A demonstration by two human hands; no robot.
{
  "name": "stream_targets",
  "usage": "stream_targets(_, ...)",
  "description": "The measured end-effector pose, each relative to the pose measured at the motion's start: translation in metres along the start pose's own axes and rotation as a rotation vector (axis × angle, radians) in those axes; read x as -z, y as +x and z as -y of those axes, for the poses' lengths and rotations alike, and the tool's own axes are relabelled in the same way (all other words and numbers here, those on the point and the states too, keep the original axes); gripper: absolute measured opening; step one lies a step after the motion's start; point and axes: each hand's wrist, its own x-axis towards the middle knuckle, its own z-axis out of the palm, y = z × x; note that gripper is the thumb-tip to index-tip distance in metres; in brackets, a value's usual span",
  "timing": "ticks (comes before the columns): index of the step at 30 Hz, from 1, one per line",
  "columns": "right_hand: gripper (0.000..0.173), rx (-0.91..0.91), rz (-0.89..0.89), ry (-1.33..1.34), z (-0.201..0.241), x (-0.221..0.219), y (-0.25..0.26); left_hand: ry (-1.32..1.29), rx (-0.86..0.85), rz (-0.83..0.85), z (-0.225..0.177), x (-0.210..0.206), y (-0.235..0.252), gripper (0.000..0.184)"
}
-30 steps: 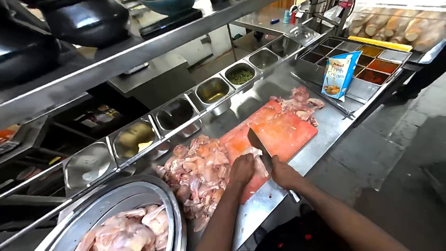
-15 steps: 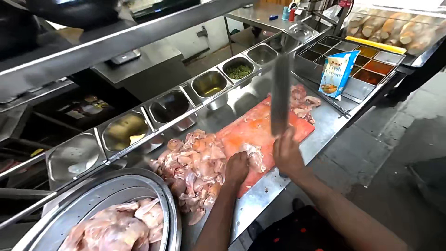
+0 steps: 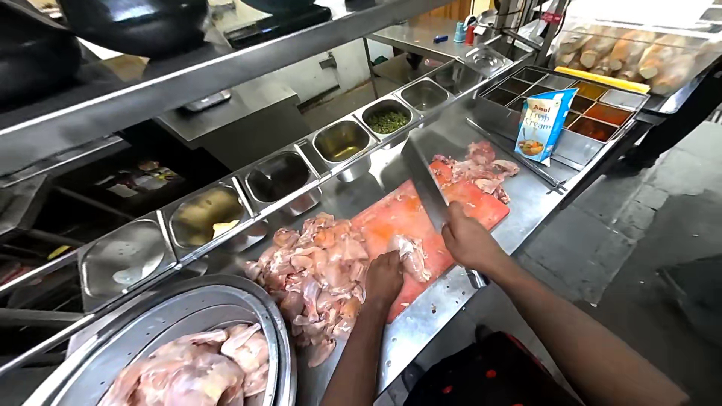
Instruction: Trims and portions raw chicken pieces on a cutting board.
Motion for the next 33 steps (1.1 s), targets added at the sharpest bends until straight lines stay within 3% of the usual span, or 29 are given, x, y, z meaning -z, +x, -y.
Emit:
stream_targets(2, 0.032, 0.000, -0.073, 0.032, -0.001, -0.018, 0.001, -0.007, -0.016, -0.032, 0.002, -0.005, -0.001, 0.026)
stream_targets(5, 0.051, -0.080, 0.240, 0.023, -0.019, -0.087, 0.015, -0.038, -0.027, -0.007, 0.002, -0.002, -0.004, 0.026)
stream_targets(9, 0.051, -0.071, 0.353, -0.051, -0.017, -0.098, 0.020, -0.029, -0.026, -0.001, 0.008, 0.001, -0.012, 0.027)
stream_targets(14, 0.048, -0.053, 0.434, -0.107, -0.025, -0.082, -0.003, 0.048, -0.007, -0.029, 0.011, 0.004, -0.007, 0.027)
stream_targets(19, 0.062, -0.121, 0.539, -0.193, -0.037, -0.063, -0.055, 0.024, 0.077, -0.071, 0.013, 0.034, 0.004, 0.023)
stream_targets(23, 0.055, -0.088, 0.550, -0.263, -0.055, -0.052, -0.083, 0.087, 0.040, -0.098, 0.018, 0.056, 0.007, 0.017)
stream_targets(27, 0.056, -0.076, 0.579, -0.326, -0.063, -0.044, -0.099, 0.150, 0.046, -0.096, 0.022, 0.073, 0.008, 0.016)
stream_targets(31, 0.064, -0.062, 0.609, -0.355, -0.072, -0.039, -0.109, 0.166, 0.198, -0.041, 0.026, 0.105, 0.003, 0.023)
stream_targets(33, 0.062, -0.040, 0.602, -0.348, -0.079, -0.034, -0.105, 0.189, 0.151, -0.050, 0.034, 0.119, 0.001, 0.017)
